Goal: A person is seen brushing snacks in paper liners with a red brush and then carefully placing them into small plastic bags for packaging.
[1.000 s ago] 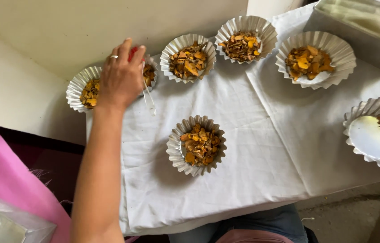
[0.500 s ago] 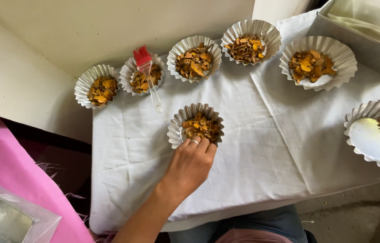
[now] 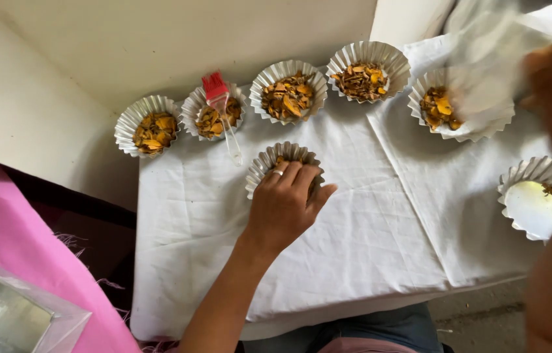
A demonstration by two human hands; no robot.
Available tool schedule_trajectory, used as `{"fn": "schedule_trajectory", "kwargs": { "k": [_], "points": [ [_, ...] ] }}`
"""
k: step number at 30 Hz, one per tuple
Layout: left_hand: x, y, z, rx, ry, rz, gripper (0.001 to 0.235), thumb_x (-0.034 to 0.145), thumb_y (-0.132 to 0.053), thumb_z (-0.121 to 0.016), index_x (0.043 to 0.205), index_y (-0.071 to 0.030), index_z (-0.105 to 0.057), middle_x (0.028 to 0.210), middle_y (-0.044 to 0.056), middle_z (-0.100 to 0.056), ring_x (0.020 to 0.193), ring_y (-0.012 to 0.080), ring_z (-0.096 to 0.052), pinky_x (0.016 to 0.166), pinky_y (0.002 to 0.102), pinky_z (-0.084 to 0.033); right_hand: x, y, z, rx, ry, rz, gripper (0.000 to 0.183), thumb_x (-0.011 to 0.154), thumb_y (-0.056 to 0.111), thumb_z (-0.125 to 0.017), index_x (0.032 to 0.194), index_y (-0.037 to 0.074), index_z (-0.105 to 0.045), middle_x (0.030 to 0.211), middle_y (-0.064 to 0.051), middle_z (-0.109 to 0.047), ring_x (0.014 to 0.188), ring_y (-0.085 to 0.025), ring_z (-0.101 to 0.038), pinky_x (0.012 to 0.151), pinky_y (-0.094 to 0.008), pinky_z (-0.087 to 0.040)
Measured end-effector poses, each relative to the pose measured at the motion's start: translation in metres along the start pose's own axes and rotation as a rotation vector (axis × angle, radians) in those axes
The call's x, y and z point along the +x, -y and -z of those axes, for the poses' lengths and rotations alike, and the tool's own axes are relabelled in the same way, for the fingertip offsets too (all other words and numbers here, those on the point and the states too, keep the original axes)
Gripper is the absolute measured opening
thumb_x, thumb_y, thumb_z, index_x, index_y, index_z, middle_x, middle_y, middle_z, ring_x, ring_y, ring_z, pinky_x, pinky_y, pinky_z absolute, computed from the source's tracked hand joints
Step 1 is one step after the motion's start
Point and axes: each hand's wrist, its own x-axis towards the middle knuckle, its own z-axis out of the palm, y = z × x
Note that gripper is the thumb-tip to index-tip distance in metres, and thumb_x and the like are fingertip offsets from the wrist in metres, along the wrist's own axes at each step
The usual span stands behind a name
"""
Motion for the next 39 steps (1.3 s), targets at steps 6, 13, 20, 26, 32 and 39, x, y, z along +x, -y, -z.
{"fn": "schedule_trajectory", "kwargs": {
  "k": [6, 13, 20, 26, 32, 39],
  "points": [
    [0.020, -0.009, 0.018, -0.846, 0.013, 0.543, 0.062, 0.096, -0.052, -0.051, 0.135, -0.004, -0.056, 0.113, 0.011, -0.067, 0.103, 0.0194, -0.066, 0.088, 0.032, -0.055, 0.006, 0.151, -0.088, 0.175, 0.040, 0.584, 0.012, 0.103, -0.006, -0.072, 0.093, -0.004, -0.066, 0.090, -0.016, -0.067, 0.077, -0.024, -0.062, 0.072, -0.034, -0.052],
    [0.008, -0.005, 0.001, -1.159, -0.059, 0.400, 0.060, 0.112, -0.034, -0.039, 0.158, 0.004, -0.031, 0.138, 0.034, -0.057, 0.137, 0.0421, -0.051, 0.117, 0.055, -0.040, -0.033, 0.164, -0.157, 0.438, 0.129, 0.778, 0.035, 0.085, 0.040, -0.080, 0.104, 0.011, -0.076, 0.115, -0.016, -0.073, 0.100, -0.038, -0.072, 0.089, -0.051, -0.055],
    [-0.005, -0.020, -0.046, -0.396, -0.158, 0.044, 0.054, 0.108, -0.009, -0.048, 0.159, 0.000, -0.033, 0.130, 0.031, -0.063, 0.108, 0.0457, -0.067, 0.085, 0.052, -0.056, -0.023, 0.161, -0.136, 0.500, 0.012, 0.498, 0.138, 0.065, 0.070, -0.078, 0.165, 0.002, -0.013, 0.165, -0.020, -0.031, 0.150, -0.030, -0.034, 0.124, -0.041, -0.028],
    [0.002, -0.033, -0.060, 0.047, -0.355, -0.165, 0.050, 0.109, -0.032, -0.051, 0.153, -0.007, -0.050, 0.137, 0.018, -0.066, 0.116, 0.0310, -0.071, 0.096, 0.037, -0.059, -0.033, 0.150, -0.137, 0.597, 0.011, 0.524, 0.148, 0.061, 0.058, -0.089, 0.158, -0.013, -0.003, 0.149, -0.035, -0.038, 0.144, -0.045, -0.039, 0.125, -0.052, -0.027],
    [-0.003, -0.027, -0.063, -0.128, -0.318, -0.150, 0.050, 0.106, -0.019, -0.051, 0.152, 0.002, -0.048, 0.136, 0.019, -0.065, 0.118, 0.0328, -0.070, 0.099, 0.038, -0.055, -0.036, 0.152, -0.136, 0.583, 0.058, 0.503, 0.151, 0.055, 0.082, -0.073, 0.163, -0.003, -0.009, 0.154, -0.019, -0.035, 0.148, -0.030, -0.031, 0.127, -0.044, -0.024],
    [-0.016, -0.019, -0.053, -0.211, -0.196, -0.180, 0.068, 0.109, -0.039, -0.041, 0.159, 0.004, -0.026, 0.160, 0.026, -0.042, 0.147, 0.0394, -0.049, 0.123, 0.049, -0.041, -0.024, 0.134, -0.140, 0.518, -0.138, 0.600, 0.120, 0.065, 0.053, -0.090, 0.149, -0.006, -0.029, 0.138, -0.019, -0.040, 0.133, -0.033, -0.043, 0.121, -0.046, -0.039]
  ]
}}
